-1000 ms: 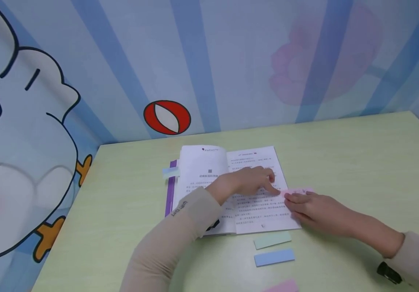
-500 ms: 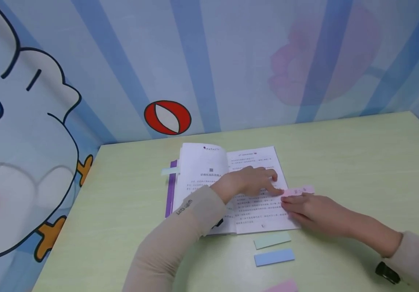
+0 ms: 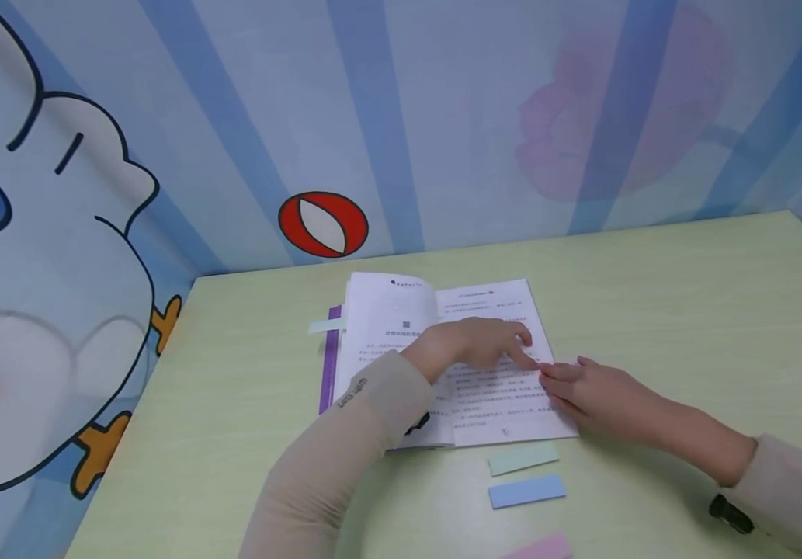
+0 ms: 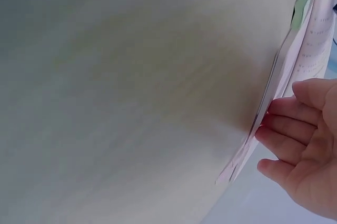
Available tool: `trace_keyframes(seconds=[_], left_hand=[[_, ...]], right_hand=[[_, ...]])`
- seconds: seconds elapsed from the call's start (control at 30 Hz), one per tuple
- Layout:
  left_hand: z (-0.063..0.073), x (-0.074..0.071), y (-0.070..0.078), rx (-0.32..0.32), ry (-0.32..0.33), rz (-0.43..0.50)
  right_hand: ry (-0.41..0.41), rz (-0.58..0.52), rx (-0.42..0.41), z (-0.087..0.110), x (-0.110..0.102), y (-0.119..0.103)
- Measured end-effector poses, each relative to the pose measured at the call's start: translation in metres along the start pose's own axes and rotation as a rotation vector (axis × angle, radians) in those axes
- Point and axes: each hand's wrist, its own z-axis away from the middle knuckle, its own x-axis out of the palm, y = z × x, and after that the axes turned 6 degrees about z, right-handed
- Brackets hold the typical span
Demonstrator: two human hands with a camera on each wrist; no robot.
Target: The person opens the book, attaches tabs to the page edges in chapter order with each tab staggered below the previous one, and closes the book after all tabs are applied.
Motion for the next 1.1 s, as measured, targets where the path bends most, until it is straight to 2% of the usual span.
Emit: trace_keyframes(seconds=[0.2, 0.33, 0.47, 0.77, 0.97, 1.1], left_hand=[[-0.001, 0.0, 0.0, -0.005, 0.002, -0.008], [-0.002, 0.001, 0.0, 0.01, 0.009, -0.018], [-0.001, 0.001, 0.0, 0.006, 0.005, 0.031], [0.003, 0.002, 0.0, -0.007, -0.001, 0.074], [0.007, 0.003, -0.002, -0.027, -0.016, 0.11], [0.012, 0.004, -0.008, -0.027, 0.009, 0.119]], right_hand=[[0.029, 0.013, -0.062, 0.006, 0.001, -0.006], [0.011, 0.004, -0.008, 0.006, -0.001, -0.005], [0.017, 0.03, 0.043, 0.002, -0.001, -0.004], [-0.023, 0.029, -0.002, 0.003, -0.002, -0.009], [-0.009, 0.046, 0.052, -0.003, 0.001, -0.005], [-0.012, 0.046, 0.06, -0.006, 0.002, -0.002]])
